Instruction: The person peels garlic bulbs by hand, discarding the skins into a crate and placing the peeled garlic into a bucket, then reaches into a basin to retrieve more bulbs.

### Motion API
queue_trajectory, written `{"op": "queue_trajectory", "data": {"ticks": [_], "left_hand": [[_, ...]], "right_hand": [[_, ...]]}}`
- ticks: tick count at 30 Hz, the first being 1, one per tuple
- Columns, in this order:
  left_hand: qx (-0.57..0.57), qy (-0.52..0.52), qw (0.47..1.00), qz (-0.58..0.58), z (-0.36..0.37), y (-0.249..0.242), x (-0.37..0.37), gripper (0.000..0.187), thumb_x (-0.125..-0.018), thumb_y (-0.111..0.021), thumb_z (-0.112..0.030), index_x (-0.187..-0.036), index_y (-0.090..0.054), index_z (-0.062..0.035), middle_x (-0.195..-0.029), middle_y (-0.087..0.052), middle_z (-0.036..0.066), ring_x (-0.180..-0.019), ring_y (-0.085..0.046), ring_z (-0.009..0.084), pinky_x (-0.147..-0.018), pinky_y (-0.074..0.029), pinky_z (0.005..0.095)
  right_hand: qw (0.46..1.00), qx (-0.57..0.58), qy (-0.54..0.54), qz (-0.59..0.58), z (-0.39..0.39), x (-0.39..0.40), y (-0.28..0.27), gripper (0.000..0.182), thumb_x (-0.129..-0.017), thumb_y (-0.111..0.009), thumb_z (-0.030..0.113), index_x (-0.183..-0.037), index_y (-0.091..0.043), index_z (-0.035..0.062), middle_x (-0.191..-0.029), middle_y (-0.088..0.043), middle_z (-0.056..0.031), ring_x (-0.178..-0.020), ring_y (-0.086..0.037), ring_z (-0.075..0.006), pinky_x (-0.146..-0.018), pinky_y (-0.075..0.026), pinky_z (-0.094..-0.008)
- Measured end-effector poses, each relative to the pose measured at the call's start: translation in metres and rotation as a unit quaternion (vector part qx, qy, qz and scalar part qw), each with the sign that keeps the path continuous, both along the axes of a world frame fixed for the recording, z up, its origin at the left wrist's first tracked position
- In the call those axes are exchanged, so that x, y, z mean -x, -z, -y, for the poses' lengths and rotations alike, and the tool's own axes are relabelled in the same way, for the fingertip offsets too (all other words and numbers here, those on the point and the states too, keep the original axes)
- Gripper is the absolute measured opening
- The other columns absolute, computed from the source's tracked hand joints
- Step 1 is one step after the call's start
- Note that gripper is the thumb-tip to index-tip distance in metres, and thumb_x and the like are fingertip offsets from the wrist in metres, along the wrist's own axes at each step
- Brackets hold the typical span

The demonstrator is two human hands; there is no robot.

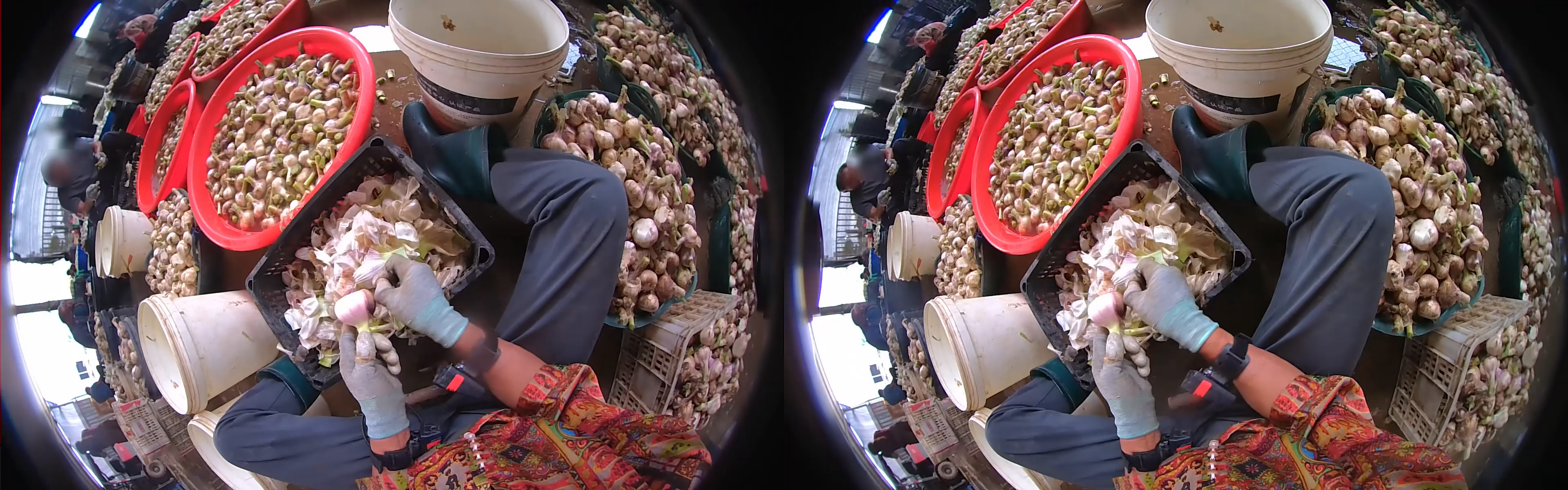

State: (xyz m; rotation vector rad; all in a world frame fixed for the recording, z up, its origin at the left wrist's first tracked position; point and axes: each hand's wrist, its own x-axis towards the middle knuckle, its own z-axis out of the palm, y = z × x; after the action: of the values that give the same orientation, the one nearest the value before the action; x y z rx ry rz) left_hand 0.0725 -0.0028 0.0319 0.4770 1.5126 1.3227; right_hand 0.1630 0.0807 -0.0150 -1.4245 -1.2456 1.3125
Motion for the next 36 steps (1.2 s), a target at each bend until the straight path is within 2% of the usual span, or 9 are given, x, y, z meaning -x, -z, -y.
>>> {"op": "queue_trajectory", "data": {"ticks": [4,5,8,12,19,22,25,31,36], "left_hand": [[-0.021,-0.054,0.998,0.023,-0.005,0.016,0.005,0.047,-0.092,-0.053,-0.021,-0.133,-0.039,-0.0013,-0.077,-0.053,0.001,-0.056,-0.046,0.0054,-0.044,-0.036,0.0175],[-0.019,-0.054,0.998,0.026,-0.005,0.019,0.004,0.047,-0.092,-0.053,-0.021,-0.133,-0.039,-0.0013,-0.077,-0.053,0.001,-0.056,-0.046,0.0054,-0.044,-0.036,0.0175],[-0.045,-0.076,0.994,-0.058,-0.007,0.025,-0.001,0.041,-0.094,-0.051,-0.019,-0.13,-0.042,-0.0022,-0.103,-0.057,0.003,-0.081,-0.054,0.0067,-0.059,-0.043,0.0167],[-0.074,-0.093,0.984,-0.129,-0.007,0.035,0.005,0.04,-0.094,-0.052,-0.02,-0.128,-0.043,-0.0022,-0.094,-0.057,0.001,-0.071,-0.052,0.0052,-0.052,-0.041,0.0164],[0.005,-0.026,0.995,0.093,0.004,0.02,0.02,0.03,-0.093,-0.053,-0.023,-0.115,-0.048,-0.0035,-0.072,-0.05,0.002,-0.051,-0.044,0.0055,-0.04,-0.035,0.0173],[-0.052,-0.059,0.905,0.417,0.01,0.027,0.031,0.013,-0.096,-0.043,-0.015,-0.102,-0.046,-0.0041,-0.073,-0.048,0.006,-0.057,-0.045,0.0138,-0.042,-0.037,0.0233],[-0.054,-0.014,0.885,0.463,0.015,0.017,0.03,0.014,-0.097,-0.042,-0.018,-0.097,-0.046,-0.0039,-0.074,-0.049,0.007,-0.057,-0.046,0.0141,-0.043,-0.037,0.0244],[0.007,-0.009,0.972,0.234,0.018,0.022,0.038,0.023,-0.095,-0.046,-0.019,-0.11,-0.05,-0.0013,-0.077,-0.05,0.005,-0.062,-0.047,0.014,-0.049,-0.039,0.0238],[-0.064,-0.066,0.942,0.324,0.019,0.035,0.051,0.023,-0.094,-0.05,-0.019,-0.11,-0.05,-0.0029,-0.08,-0.049,0.005,-0.064,-0.043,0.0141,-0.05,-0.037,0.0242]], "right_hand": [[0.957,0.193,-0.164,-0.143,0.009,-0.005,-0.023,0.024,-0.08,-0.067,0.021,-0.094,-0.062,0.002,-0.07,-0.062,-0.0134,-0.063,-0.062,-0.0267,-0.061,-0.05,-0.0352],[0.984,0.018,-0.153,0.092,0.015,0.002,-0.014,0.03,-0.079,-0.068,0.024,-0.099,-0.062,0.0028,-0.071,-0.062,-0.0146,-0.065,-0.062,-0.0282,-0.063,-0.05,-0.0358],[0.978,0.008,-0.143,0.15,0.019,0.018,-0.004,0.028,-0.079,-0.067,0.023,-0.098,-0.062,0.0028,-0.071,-0.062,-0.0155,-0.065,-0.062,-0.0303,-0.063,-0.049,-0.0376],[0.991,0.022,-0.087,0.104,0.017,0.029,-0.003,0.022,-0.076,-0.064,0.02,-0.089,-0.061,0.002,-0.07,-0.061,-0.0173,-0.064,-0.061,-0.0321,-0.062,-0.049,-0.0395],[0.99,0.049,-0.058,0.12,0.005,0.019,0.016,0.023,-0.074,-0.062,0.022,-0.085,-0.061,0.0015,-0.076,-0.063,-0.0198,-0.071,-0.062,-0.0365,-0.067,-0.049,-0.0431],[0.991,0.022,-0.017,0.128,-0.003,0.015,0.024,0.023,-0.075,-0.062,0.021,-0.084,-0.06,-0.0002,-0.074,-0.062,-0.0213,-0.069,-0.061,-0.0367,-0.065,-0.049,-0.0423],[0.99,0.06,0.048,0.114,-0.017,0.007,0.016,0.021,-0.076,-0.061,0.018,-0.084,-0.059,-0.0009,-0.071,-0.062,-0.0202,-0.067,-0.063,-0.0336,-0.062,-0.05,-0.0404],[0.933,0.026,0.185,-0.307,-0.022,-0.031,-0.019,0.002,-0.085,-0.056,0.004,-0.084,-0.056,0.0023,-0.067,-0.054,-0.0004,-0.051,-0.051,-0.006,-0.047,-0.044,-0.0211],[0.985,-0.073,0.128,-0.096,-0.025,-0.029,0.043,0.009,-0.083,-0.059,0.011,-0.083,-0.056,0.0034,-0.067,-0.058,-0.0089,-0.051,-0.054,-0.0183,-0.051,-0.046,-0.0314]]}}
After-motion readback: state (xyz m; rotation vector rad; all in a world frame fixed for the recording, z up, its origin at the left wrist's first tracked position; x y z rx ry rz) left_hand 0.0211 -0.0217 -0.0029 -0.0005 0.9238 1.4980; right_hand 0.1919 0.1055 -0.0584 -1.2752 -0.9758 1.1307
